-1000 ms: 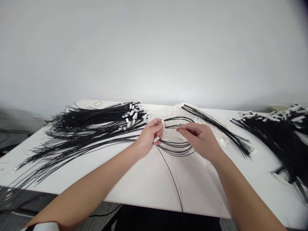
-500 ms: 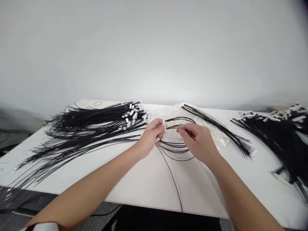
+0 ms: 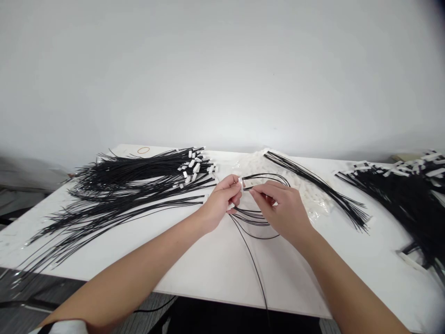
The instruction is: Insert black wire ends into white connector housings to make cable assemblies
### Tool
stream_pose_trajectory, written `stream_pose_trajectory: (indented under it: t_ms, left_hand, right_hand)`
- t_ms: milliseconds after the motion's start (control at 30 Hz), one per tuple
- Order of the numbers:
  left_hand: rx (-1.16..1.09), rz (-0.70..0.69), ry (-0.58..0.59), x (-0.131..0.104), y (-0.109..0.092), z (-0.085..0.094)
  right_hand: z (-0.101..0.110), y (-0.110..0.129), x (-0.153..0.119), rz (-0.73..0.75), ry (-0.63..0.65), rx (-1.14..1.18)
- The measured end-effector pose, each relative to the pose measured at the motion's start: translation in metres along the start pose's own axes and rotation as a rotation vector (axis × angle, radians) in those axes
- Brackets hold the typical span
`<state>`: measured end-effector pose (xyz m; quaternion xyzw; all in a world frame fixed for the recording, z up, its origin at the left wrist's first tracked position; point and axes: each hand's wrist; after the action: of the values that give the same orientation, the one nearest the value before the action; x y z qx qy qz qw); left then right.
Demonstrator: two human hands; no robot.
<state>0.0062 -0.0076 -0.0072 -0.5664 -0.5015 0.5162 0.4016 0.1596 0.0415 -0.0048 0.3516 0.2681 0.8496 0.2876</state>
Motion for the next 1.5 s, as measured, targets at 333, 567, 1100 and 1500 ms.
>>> stream_pose_trajectory:
  t_ms: [333, 567, 1100, 1500]
  left_hand:
    - [-0.278, 0.077, -0.056, 0.008, -0.001, 0.012]
    - [-0.337, 0.100, -0.133, 0.012, -0.001, 0.020]
    - [-0.321, 0.086, -0.140, 0.012, -0.003, 0.023]
    - [-0.379, 0.117, -0.193, 0.012, 0.003, 0.022]
  right_hand:
    - [-0.007, 0.005, -0.005, 0.602, -0.160, -0.476]
    - [-0.021, 0.000, -0.012, 0.621, 0.324, -0.374]
    - [0.013, -0.004, 0.009, -0.251, -0.254, 0.760]
    - [0.040, -0.021, 0.023, -0.488, -0.759, 1.364]
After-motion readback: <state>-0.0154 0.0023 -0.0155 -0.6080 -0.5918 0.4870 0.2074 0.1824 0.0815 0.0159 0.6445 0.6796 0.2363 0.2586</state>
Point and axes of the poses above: each hand's wrist, its own x-axis towards the middle knuckle, its own z-axis out of the back of the hand, y = z × x, and after that the axes turned 12 degrees about x, right-handed
